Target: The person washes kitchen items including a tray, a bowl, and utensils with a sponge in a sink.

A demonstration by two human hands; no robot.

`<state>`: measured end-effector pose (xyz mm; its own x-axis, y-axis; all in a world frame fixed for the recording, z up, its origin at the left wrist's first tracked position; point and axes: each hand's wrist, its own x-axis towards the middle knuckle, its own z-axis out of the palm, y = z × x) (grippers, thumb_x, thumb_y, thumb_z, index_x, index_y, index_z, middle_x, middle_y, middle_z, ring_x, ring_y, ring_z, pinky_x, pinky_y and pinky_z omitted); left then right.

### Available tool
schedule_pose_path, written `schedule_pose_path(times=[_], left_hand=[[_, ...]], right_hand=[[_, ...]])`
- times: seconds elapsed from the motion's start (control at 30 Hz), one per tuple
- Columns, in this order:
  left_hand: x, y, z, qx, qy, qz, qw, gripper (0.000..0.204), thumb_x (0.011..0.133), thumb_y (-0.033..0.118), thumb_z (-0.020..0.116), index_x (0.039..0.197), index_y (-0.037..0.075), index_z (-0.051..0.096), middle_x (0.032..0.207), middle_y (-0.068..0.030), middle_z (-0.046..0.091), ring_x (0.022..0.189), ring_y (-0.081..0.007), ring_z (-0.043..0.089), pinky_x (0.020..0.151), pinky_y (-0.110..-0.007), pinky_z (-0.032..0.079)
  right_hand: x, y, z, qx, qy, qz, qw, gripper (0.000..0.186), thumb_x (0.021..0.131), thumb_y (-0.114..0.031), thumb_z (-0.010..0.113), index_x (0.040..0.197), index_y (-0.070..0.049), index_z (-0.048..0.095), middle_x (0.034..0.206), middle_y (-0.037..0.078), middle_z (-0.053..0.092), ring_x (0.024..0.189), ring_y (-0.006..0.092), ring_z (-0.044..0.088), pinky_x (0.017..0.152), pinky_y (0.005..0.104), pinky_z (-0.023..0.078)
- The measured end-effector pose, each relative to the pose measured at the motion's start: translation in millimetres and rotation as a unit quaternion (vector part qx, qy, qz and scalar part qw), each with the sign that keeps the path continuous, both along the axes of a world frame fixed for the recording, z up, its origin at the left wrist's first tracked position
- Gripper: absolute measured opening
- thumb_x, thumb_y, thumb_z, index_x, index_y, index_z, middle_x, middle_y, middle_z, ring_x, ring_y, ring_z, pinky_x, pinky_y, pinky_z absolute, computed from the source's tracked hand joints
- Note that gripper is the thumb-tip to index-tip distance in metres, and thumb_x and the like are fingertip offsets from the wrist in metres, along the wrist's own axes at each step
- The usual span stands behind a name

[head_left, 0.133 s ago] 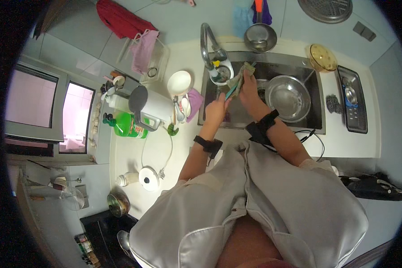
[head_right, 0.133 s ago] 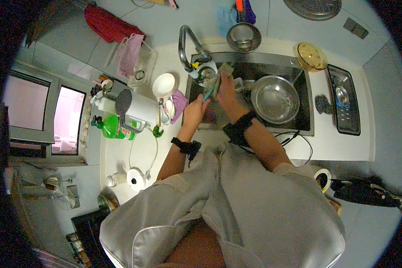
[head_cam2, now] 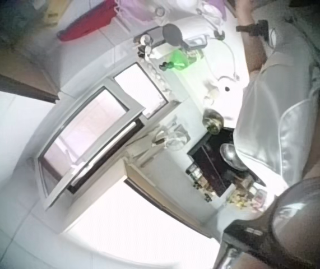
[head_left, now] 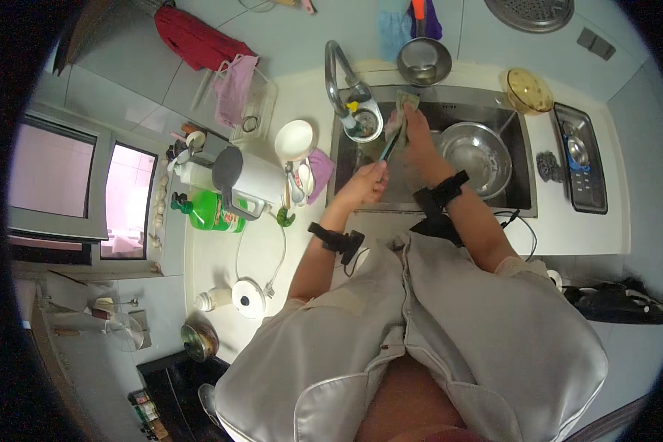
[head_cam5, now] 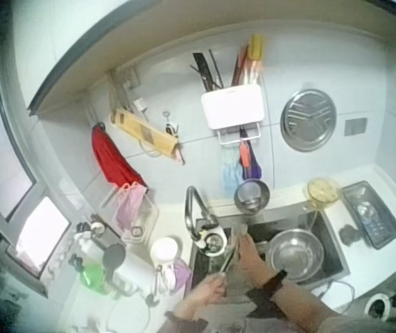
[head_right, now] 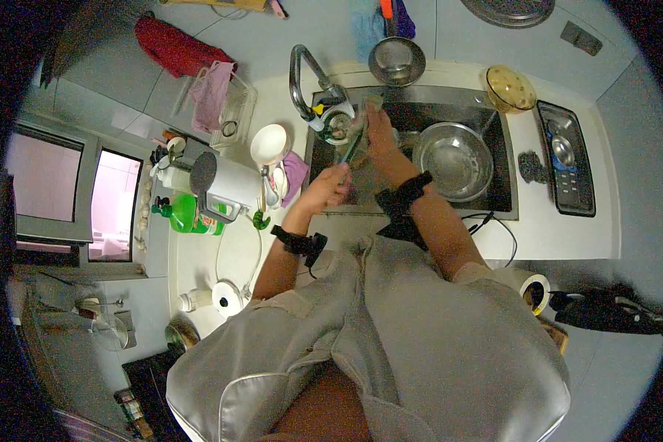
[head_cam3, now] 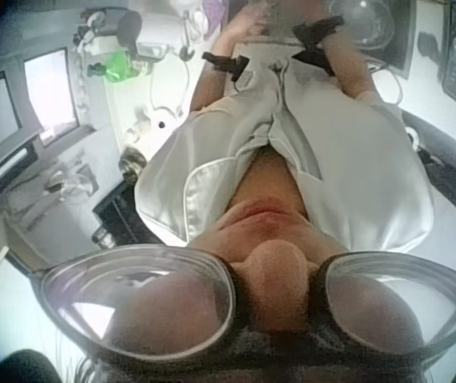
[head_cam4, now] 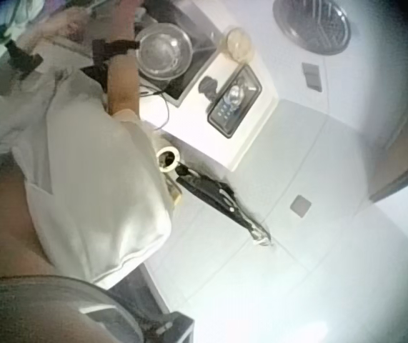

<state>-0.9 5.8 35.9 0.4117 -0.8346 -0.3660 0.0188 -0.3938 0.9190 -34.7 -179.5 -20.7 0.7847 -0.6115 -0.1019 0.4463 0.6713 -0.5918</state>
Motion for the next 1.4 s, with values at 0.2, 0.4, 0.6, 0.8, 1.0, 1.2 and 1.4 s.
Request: schedule_pose_path(times=[0.2, 0.4, 0.6, 0.8, 1.0, 1.2, 1.4], left_hand=[[-1.7, -5.5, 11.0, 0.03, 0.272, -0.005, 0.962, 0.039, 0.083, 0.046, 0.04, 0.077, 0.008, 0.045, 0.049, 0.002, 0.037, 0.035, -0.0102, 0.032, 0.032, -0.022, 0.025], [-15.6, -19.5, 17.4, 0.082, -0.651, -0.015, 0.754, 0.031, 0.082, 0.033, 0.045, 0.076, 0.002, 0.045, 0.055, -0.0145, 0.054, 0.051, -0.032, 0.055, 0.04, -0.039, 0.039], [10.3, -5.4, 1.8, -0.044, -0.581, -0.02, 0.812, 0.034, 0.083, 0.036, 0.044, 0.074, 0.004, 0.045, 0.051, -0.0105, 0.051, 0.042, -0.0238, 0.052, 0.035, -0.034, 0.037], [8.8, -2.3, 30.3, 0.015, -0.042, -0.013, 0.999, 0.036, 0.085, 0.038, 0.041, 0.072, 0.004, 0.044, 0.052, 0.0037, 0.036, 0.04, -0.0058, 0.034, 0.037, -0.019, 0.029], [20.2, -1.1, 38.1, 0.097, -0.597, -0.071, 0.793, 0.032, 0.081, 0.038, 0.044, 0.077, 0.006, 0.048, 0.062, -0.0205, 0.053, 0.063, -0.0357, 0.053, 0.051, -0.043, 0.038], [42.7, 19.4, 4.6, -0.054, -0.438, -0.113, 0.89, 0.037, 0.082, 0.038, 0.045, 0.082, 0.002, 0.053, 0.067, -0.0129, 0.055, 0.054, -0.0254, 0.053, 0.046, -0.035, 0.04], [2.5, -15.3, 18.4, 0.043, 0.369, -0.008, 0.928, 0.037, 0.083, 0.041, 0.044, 0.092, 0.006, 0.047, 0.05, 0.0053, 0.029, 0.037, -0.0047, 0.022, 0.03, -0.018, 0.017]], right_hand=[[-5.1, -33.6, 48.7, 0.042, -0.03, 0.1, 0.994, 0.028, 0.086, -0.033, 0.04, 0.08, -0.006, 0.047, 0.069, 0.004, 0.049, 0.061, 0.0179, 0.05, 0.055, 0.0313, 0.043], [-12.2, -18.9, 46.1, 0.006, 0.238, -0.182, 0.954, 0.049, 0.083, -0.035, 0.043, 0.12, -0.003, 0.037, 0.131, 0.013, 0.025, 0.11, 0.0184, 0.036, 0.076, 0.0331, 0.039], [-19.0, -46.3, 51.4, 0.07, 0.066, 0.086, 0.992, 0.026, 0.087, -0.024, 0.034, 0.082, -0.002, 0.045, 0.069, 0.008, 0.05, 0.063, 0.0206, 0.05, 0.06, 0.0362, 0.043], [4.6, -88.2, 5.1, -0.123, 0.085, 0.008, 0.989, 0.022, 0.086, -0.023, 0.038, 0.084, -0.004, 0.047, 0.071, 0.006, 0.051, 0.063, 0.0172, 0.05, 0.059, 0.0325, 0.044], [-28.4, -96.1, -3.0, -0.544, 0.085, 0.153, 0.82, 0.02, 0.083, -0.021, 0.045, 0.092, -0.004, 0.049, 0.084, 0.005, 0.051, 0.075, 0.0153, 0.049, 0.065, 0.0308, 0.042], [-28.8, -36.9, 18.4, -0.238, 0.311, 0.152, 0.908, 0.037, 0.084, -0.034, 0.044, 0.106, -0.004, 0.045, 0.1, 0.01, 0.051, 0.089, 0.022, 0.049, 0.076, 0.0368, 0.041], [-26.9, -25.5, 44.4, 0.027, 0.022, -0.056, 0.998, 0.029, 0.087, -0.029, 0.038, 0.101, -0.004, 0.043, 0.086, 0.013, 0.057, 0.066, 0.0222, 0.056, 0.055, 0.0343, 0.048]])
